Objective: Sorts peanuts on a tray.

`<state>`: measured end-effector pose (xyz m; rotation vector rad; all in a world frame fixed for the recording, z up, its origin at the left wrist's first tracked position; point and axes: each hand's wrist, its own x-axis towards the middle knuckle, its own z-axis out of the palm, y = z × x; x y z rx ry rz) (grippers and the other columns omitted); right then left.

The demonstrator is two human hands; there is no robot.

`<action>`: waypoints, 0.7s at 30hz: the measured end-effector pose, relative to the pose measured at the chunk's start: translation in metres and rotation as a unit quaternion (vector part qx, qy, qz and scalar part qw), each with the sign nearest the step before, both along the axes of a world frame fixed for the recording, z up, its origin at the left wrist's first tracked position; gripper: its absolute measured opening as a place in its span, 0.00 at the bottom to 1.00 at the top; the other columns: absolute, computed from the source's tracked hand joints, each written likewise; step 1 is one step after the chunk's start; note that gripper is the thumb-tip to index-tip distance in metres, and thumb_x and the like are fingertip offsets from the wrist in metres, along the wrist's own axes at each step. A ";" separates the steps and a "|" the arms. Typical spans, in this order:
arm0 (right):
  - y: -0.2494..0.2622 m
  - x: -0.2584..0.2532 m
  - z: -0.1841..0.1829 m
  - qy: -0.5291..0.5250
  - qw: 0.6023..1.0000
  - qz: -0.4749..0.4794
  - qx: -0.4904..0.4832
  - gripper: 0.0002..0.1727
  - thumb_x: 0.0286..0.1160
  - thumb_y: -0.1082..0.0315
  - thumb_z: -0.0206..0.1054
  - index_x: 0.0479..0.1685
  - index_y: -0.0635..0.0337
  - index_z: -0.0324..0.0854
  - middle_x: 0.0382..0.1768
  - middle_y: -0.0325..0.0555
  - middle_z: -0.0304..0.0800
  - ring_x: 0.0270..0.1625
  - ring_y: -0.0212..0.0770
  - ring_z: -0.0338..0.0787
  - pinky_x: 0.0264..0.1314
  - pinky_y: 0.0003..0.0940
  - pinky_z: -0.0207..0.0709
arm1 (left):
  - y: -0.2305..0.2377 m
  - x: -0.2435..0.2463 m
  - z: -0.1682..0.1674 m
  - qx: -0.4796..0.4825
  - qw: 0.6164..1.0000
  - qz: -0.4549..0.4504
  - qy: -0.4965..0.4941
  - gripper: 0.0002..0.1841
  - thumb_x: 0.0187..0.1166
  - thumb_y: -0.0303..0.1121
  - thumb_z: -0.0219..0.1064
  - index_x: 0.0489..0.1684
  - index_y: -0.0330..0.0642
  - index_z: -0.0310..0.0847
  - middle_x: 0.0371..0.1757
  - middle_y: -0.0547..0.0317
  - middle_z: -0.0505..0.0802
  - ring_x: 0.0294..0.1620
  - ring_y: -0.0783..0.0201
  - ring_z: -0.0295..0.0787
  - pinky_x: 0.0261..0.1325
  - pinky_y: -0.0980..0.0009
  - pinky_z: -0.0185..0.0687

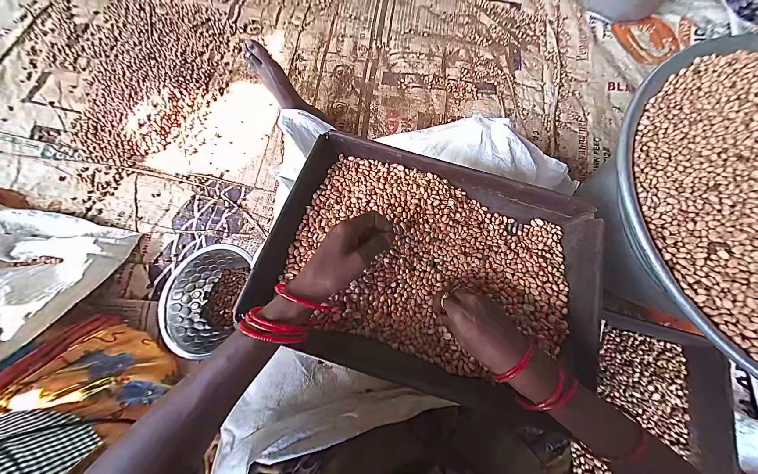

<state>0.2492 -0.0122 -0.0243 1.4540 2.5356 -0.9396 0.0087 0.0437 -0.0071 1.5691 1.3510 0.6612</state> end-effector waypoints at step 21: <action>0.024 0.027 -0.007 0.112 0.989 0.044 -0.083 0.19 0.72 0.72 0.71 0.63 0.56 0.91 0.67 0.65 0.84 0.75 0.67 0.76 0.83 0.61 0.60 | -0.083 -0.148 0.013 -0.055 0.982 0.175 -0.043 0.24 0.88 0.38 0.45 0.14 0.55 0.76 0.15 0.77 0.81 0.15 0.84 0.70 0.20 0.88 0.63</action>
